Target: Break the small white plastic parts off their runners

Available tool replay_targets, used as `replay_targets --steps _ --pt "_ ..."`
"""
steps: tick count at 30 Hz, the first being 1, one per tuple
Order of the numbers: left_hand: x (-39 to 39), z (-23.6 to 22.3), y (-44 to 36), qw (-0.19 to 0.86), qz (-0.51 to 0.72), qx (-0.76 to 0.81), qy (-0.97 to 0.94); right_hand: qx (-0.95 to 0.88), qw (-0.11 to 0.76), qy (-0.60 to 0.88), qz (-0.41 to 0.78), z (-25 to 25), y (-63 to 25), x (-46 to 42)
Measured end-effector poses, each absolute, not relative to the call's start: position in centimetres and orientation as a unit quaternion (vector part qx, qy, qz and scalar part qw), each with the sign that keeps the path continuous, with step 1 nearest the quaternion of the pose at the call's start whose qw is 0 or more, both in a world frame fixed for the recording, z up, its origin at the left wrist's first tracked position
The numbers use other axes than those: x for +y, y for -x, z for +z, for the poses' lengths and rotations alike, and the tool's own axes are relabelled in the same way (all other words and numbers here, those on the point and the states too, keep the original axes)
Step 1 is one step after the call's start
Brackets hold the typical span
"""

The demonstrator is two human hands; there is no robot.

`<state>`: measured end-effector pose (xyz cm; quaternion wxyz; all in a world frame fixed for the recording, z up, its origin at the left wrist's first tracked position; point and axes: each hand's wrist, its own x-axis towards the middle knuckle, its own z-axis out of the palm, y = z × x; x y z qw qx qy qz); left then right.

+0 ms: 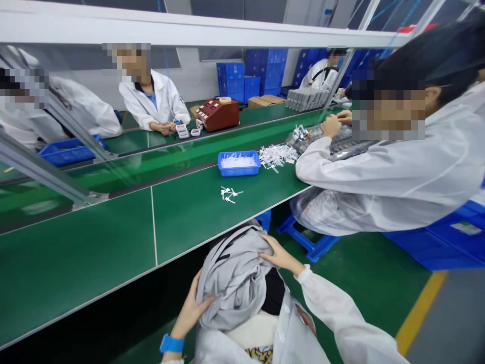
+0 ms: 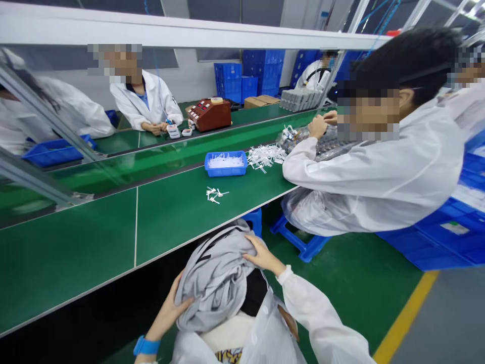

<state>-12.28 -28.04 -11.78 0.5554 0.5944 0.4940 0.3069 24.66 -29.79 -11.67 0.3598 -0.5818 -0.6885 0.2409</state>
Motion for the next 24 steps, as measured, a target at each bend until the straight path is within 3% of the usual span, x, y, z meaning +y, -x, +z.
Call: replay_targets --steps 5,10,13,15,19,21,24 --pt "-23.2 -12.1 14.6 0.358 0.464 0.591 -0.555 -0.685 0.431 0.551 0.203 -11.2 -23.3 -27.1" --pt "-22.4 -13.7 14.7 0.203 0.474 0.645 -0.565 -0.705 0.427 0.556 0.104 -7.1 -22.6 -26.1" --pt "-23.1 -15.3 13.8 0.231 0.467 0.662 -0.539 -0.739 0.376 0.556 0.048 -5.8 -22.7 -26.5" --pt "-23.7 -15.9 13.1 0.319 0.454 0.666 -0.498 -0.747 0.368 0.553 0.029 -4.8 -23.2 -26.9" --pt "-25.4 -16.0 11.1 0.545 0.413 0.608 -0.404 -0.679 0.483 0.552 -0.014 -1.2 -24.9 -27.2" --pt "-26.4 -15.7 9.8 0.556 0.422 0.586 -0.411 -0.648 0.533 0.544 -0.033 1.2 -25.5 -27.3" --pt "-27.7 -14.9 8.3 0.48 0.467 0.594 -0.446 -0.649 0.544 0.529 -0.043 4.6 -25.7 -27.7"
